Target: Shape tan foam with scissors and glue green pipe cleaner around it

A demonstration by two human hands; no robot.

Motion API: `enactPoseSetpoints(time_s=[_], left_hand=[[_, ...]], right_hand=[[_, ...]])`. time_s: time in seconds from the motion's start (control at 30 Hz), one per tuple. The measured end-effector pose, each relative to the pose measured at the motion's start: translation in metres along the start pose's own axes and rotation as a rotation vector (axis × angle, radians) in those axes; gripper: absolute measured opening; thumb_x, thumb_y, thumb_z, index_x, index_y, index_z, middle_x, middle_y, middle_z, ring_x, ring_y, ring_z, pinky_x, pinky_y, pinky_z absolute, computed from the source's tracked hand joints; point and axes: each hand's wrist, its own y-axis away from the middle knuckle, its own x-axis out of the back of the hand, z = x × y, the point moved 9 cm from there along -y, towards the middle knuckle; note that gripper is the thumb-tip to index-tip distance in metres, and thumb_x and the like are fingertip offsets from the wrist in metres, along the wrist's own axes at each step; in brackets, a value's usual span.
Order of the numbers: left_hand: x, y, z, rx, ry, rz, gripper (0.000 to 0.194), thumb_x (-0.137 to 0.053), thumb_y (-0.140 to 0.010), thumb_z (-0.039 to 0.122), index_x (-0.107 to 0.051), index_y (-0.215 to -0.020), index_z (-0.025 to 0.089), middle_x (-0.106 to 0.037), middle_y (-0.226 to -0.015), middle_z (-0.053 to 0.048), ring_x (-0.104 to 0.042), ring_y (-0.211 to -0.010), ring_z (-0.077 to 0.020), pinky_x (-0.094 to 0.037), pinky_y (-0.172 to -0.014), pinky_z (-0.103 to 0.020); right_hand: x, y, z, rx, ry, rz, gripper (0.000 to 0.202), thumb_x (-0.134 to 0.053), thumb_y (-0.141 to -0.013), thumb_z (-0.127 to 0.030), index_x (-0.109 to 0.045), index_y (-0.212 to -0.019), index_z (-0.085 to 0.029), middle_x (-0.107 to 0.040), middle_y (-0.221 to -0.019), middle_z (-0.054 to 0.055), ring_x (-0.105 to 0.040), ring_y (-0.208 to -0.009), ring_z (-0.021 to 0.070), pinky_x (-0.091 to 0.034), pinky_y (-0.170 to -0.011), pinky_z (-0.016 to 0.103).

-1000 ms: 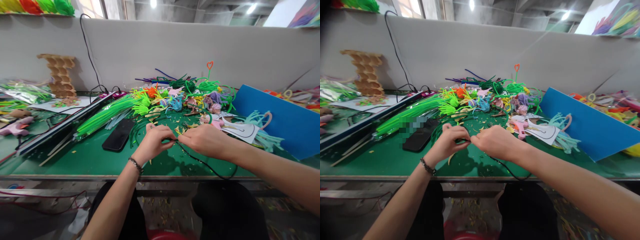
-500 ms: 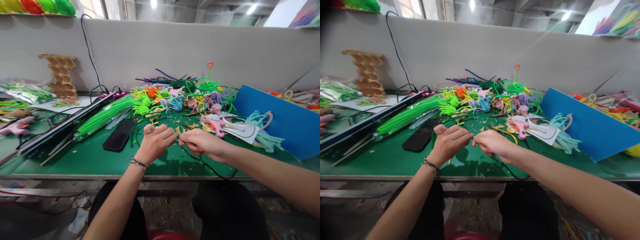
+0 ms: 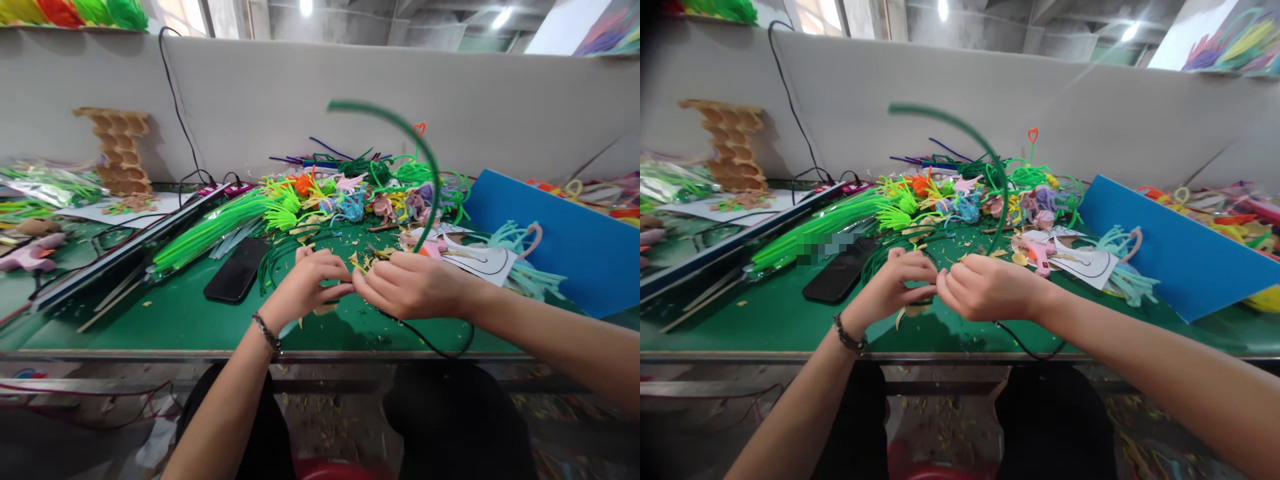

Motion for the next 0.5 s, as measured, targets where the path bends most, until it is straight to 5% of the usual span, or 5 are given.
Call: enactPoseSetpoints(time_s=[0.2,0.5], left_hand=[[-0.004,0.005,0.004,-0.057,0.514,-0.207,0.051,-0.038,-0.084,0.051,-0.062,-0.059,0.014,-0.06,-0.077,-0.007,-0.054,-0.069,-0.0142,-0.04,-0.068,-0.028],[-0.015,0.003,0.001,-0.04,0.615,-0.208,0.037,-0.053,-0.077,0.048,-0.062,-0.063,0.014,-0.054,-0.067,-0.002,-0.051,-0.064,-0.0117,-0.041,-0.063,-0.024]], right_hand=[[0.023,-0.004,-0.004,0.078,0.019,0.176,0.017,-0.047,-0.084,-0.012,-0.063,-0.087,-0.015,-0.057,-0.06,-0.003,-0.04,-0.054,0.0075,-0.027,-0.049,0.025],[0.018,-0.002,-0.005,0.11,0.009,0.125,0.023,-0.04,-0.088,-0.016,-0.063,-0.085,-0.017,-0.059,-0.067,-0.003,-0.04,-0.057,0.0081,-0.028,-0.053,0.025]])
